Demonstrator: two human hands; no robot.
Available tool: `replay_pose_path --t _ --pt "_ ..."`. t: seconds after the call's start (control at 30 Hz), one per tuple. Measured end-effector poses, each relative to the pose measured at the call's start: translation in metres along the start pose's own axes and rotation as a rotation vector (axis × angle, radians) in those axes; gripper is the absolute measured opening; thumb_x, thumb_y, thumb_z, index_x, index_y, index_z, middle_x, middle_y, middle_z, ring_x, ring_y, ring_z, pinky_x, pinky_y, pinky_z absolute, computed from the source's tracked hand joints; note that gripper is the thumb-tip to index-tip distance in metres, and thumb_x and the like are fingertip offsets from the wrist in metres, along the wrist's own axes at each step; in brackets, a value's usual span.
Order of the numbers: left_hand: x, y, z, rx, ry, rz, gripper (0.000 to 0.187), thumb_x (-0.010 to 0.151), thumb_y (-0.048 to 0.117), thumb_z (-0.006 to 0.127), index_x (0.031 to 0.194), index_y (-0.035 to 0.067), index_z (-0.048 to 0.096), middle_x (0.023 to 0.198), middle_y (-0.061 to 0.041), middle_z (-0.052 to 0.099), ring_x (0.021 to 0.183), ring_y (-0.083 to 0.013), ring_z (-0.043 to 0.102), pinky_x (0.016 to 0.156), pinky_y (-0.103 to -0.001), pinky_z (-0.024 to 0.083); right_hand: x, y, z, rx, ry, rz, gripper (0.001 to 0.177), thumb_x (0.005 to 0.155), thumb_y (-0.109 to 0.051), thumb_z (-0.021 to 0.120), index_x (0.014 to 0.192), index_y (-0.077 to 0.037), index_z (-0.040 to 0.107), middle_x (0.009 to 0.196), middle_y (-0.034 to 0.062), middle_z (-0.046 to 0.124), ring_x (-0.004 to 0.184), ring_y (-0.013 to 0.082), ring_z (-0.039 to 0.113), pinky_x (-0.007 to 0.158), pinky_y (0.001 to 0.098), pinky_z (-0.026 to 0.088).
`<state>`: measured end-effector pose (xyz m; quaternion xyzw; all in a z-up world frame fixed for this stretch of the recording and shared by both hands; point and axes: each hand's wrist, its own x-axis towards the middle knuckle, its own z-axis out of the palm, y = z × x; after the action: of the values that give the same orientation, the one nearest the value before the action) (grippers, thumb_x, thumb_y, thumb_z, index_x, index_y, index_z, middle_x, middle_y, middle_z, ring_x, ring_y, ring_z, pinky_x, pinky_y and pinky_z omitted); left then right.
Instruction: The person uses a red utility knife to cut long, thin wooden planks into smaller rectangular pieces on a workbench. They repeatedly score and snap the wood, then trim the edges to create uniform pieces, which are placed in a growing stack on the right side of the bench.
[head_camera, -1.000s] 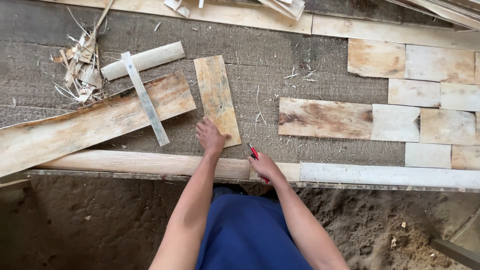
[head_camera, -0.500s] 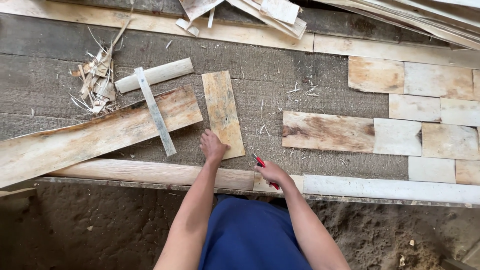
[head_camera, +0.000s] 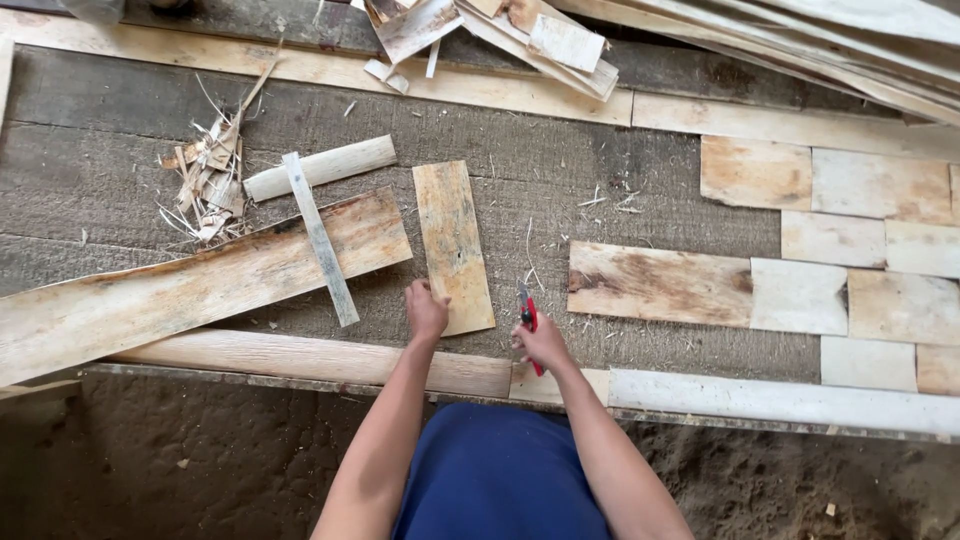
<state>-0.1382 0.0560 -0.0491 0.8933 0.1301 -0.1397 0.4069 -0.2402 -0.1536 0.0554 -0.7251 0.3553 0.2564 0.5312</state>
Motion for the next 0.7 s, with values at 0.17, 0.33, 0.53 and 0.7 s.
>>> replay_pose_path --t 0.17,0.33,0.53,0.7 --pt "-0.018 -0.010 -0.009 -0.032 0.043 0.013 0.039 0.079 0.005 0.080 0.111 0.001 0.058 0.101 -0.018 0.061 0.106 -0.0426 0.063 0.094 -0.049 0.051 -0.007 -0.023 0.006 0.066 -0.075 -0.051 0.025 0.095 -0.008 0.066 0.115 0.007 0.059 0.115 0.0247 0.071 0.093 0.0304 0.077 0.066 0.0329 0.069" --pt "-0.019 -0.003 -0.020 -0.081 -0.004 -0.123 0.052 0.082 0.012 0.080 0.123 0.005 0.049 0.100 -0.010 0.069 0.099 -0.0303 0.072 0.087 -0.042 0.058 0.005 -0.029 0.007 0.025 -0.157 -0.072 0.034 0.090 -0.006 0.075 0.117 0.007 0.058 0.121 0.0228 0.070 0.097 0.0316 0.076 0.065 0.0336 0.070" --pt "-0.027 0.016 -0.023 -0.242 -0.184 -0.146 0.037 0.084 0.016 0.084 0.116 0.011 0.067 0.097 -0.012 0.077 0.092 -0.0284 0.076 0.075 -0.041 0.062 0.021 -0.016 -0.013 0.206 -0.176 -0.060 0.040 0.087 -0.020 0.083 0.110 0.004 0.061 0.098 0.0207 0.074 0.083 0.0277 0.077 0.055 0.0335 0.068" --pt "-0.082 0.084 -0.033 -0.788 -0.342 -0.036 0.028 0.095 -0.005 0.060 0.116 0.014 0.054 0.103 -0.009 0.066 0.086 -0.0247 0.067 0.074 -0.034 0.061 0.019 -0.025 -0.046 0.217 -0.019 -0.156 0.045 0.077 -0.033 0.093 0.098 -0.002 0.068 0.083 0.0174 0.071 0.061 0.0232 0.073 0.046 0.0301 0.066"
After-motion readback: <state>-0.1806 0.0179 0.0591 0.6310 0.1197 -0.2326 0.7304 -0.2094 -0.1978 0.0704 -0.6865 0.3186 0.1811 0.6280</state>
